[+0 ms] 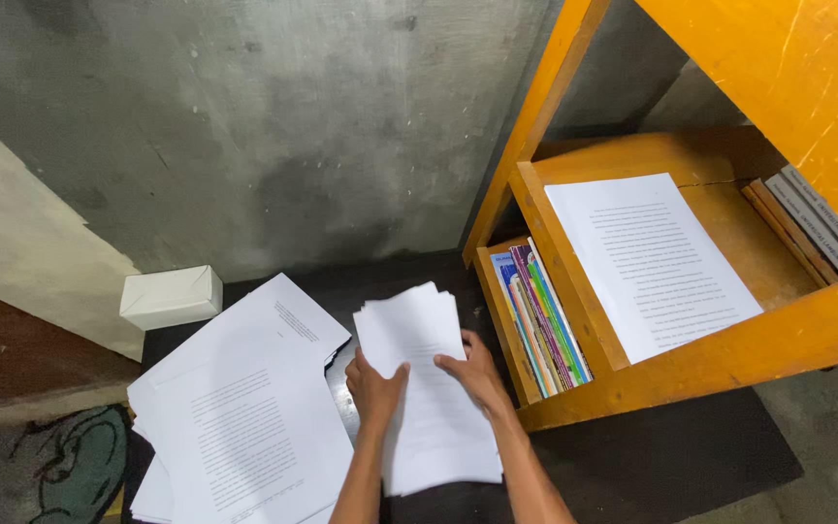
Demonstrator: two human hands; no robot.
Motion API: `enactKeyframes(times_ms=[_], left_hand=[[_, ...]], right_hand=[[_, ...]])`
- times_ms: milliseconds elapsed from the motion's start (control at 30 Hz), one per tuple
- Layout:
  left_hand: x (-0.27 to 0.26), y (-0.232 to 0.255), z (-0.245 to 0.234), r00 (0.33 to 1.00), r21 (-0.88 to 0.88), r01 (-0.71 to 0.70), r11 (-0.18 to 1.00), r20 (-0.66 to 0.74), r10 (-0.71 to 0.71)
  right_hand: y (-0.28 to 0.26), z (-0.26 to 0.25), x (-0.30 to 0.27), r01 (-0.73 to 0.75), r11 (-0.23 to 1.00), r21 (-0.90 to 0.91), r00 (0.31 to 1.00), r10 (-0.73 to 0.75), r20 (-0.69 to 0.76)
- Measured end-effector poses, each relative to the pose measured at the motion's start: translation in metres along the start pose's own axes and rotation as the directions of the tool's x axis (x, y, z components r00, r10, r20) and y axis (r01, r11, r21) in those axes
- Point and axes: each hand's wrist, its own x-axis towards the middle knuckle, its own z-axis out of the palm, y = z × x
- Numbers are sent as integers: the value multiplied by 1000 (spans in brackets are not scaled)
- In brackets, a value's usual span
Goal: The person flips through several books and printed documents on a desk by hand, then places them one at a time onto a wooden shelf.
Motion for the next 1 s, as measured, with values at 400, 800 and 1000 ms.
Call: enactKeyframes(times_ms=[400,800,1000], left_hand=[[7,1,-95,897,-551,-366,750,7,443],[-24,12,-75,921,-356,-388,850,-161,354],[-28,23,-75,899,-400,-437,806,-215,381]], right_hand=[[-59,-32,-25,423,903,75,906,-424,-13],[6,-18,9,278,959,59,960,-280,26],[24,-22,17,312,945,98,948,-316,31]])
